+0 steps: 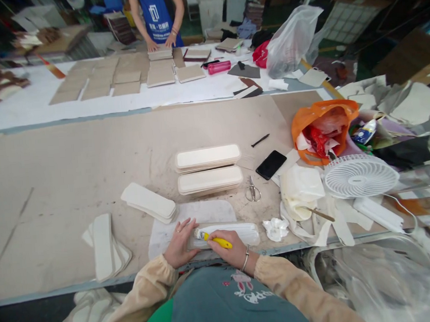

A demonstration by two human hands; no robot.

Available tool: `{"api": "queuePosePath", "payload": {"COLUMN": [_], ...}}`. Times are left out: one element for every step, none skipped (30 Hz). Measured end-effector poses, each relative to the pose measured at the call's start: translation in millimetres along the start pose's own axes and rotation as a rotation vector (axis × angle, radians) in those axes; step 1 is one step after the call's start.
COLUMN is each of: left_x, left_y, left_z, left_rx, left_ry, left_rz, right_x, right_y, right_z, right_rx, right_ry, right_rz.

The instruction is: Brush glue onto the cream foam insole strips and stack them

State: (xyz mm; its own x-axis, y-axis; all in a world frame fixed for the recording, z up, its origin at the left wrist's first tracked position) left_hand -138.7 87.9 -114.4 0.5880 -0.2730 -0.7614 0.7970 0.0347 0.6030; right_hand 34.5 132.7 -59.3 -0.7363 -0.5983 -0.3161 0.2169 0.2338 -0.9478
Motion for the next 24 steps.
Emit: {"api": "queuePosePath", "payload": {"left_x": [0.7, 1.2, 1.6, 1.8, 1.8, 1.7, 1.5, 1.3, 1.1, 1.0, 0.8, 0.7, 0.6, 0.5, 0.4, 0.2, 0.2, 0.0, -0.2, -0.3, -0.5, -0.7, -1.0, -1.3], "left_y": [0, -1, -1, -1, -1, -1, -1, -1, -1, -1, -1, -1, -1, -2, -2, -2, -2, -3, -3, -3, -3, -3, -4, -4], "left_z": [1, 1, 2, 2, 2, 3, 3, 2, 2, 2, 2, 2, 2, 3, 3, 4, 4, 5, 5, 6, 6, 6, 6, 6], "left_rx": [-0.005, -0.008, -0.01, -0.008, -0.007, -0.005, -0.005, -0.005, -0.005, -0.006, -0.005, -0.005, -0.004, -0.003, 0.001, 0.005, 0.011, 0.016, 0.021, 0.024, 0.025, 0.026, 0.027, 0.025], "left_ry": [0.001, 0.003, 0.006, 0.01, 0.013, 0.017, 0.021, 0.023, 0.023, 0.022, 0.022, 0.022, 0.025, 0.029, 0.034, 0.04, 0.045, 0.05, 0.054, 0.055, 0.057, 0.058, 0.059, 0.062], "left_rz": [-0.007, -0.012, -0.016, -0.019, -0.021, -0.022, -0.022, -0.022, -0.022, -0.021, -0.02, -0.019, -0.018, -0.018, -0.019, -0.02, -0.022, -0.024, -0.027, -0.03, -0.033, -0.037, -0.041, -0.045], "right_x": [1, 1, 0, -2, -4, -7, -10, -14, -18, -22, -27, -32, -37, -42, -47, -53, -59, -64, -69, -74, -79, -83, -87, -91], "right_y": [0, 0, 0, 1, 1, 1, 2, 2, 3, 4, 4, 5, 6, 8, 9, 10, 12, 12, 13, 13, 12, 12, 10, 9], "right_z": [-1, -2, -2, -1, 1, 3, 6, 10, 14, 19, 23, 28, 33, 38, 43, 48, 53, 58, 62, 65, 68, 71, 74, 76], "right_rx": [0.006, 0.013, 0.022, 0.036, 0.051, 0.068, 0.084, 0.098, 0.109, 0.118, 0.125, 0.132, 0.141, 0.151, 0.162, 0.172, 0.18, 0.187, 0.192, 0.196, 0.197, 0.198, 0.195, 0.191], "right_ry": [0.001, 0.003, 0.005, 0.008, 0.011, 0.015, 0.019, 0.024, 0.026, 0.03, 0.033, 0.039, 0.046, 0.057, 0.071, 0.088, 0.104, 0.122, 0.139, 0.155, 0.167, 0.178, 0.189, 0.195], "right_rz": [-0.002, -0.001, 0.002, 0.005, 0.01, 0.018, 0.028, 0.039, 0.051, 0.062, 0.072, 0.083, 0.092, 0.103, 0.114, 0.128, 0.145, 0.164, 0.184, 0.205, 0.224, 0.242, 0.259, 0.276]}}
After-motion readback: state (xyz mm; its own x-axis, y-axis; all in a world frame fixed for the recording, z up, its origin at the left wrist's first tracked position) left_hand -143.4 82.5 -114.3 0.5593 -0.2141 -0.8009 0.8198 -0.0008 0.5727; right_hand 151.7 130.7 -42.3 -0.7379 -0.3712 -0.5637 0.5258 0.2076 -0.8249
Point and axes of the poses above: each hand's wrist, its own z-axis away from the middle knuckle, its own x-axis out of the palm, y = z × x, the point moved 6 cm from there along -z, towards the middle knuckle, and after that the axes turned 10 degrees about -x, right-handed, at the moved point
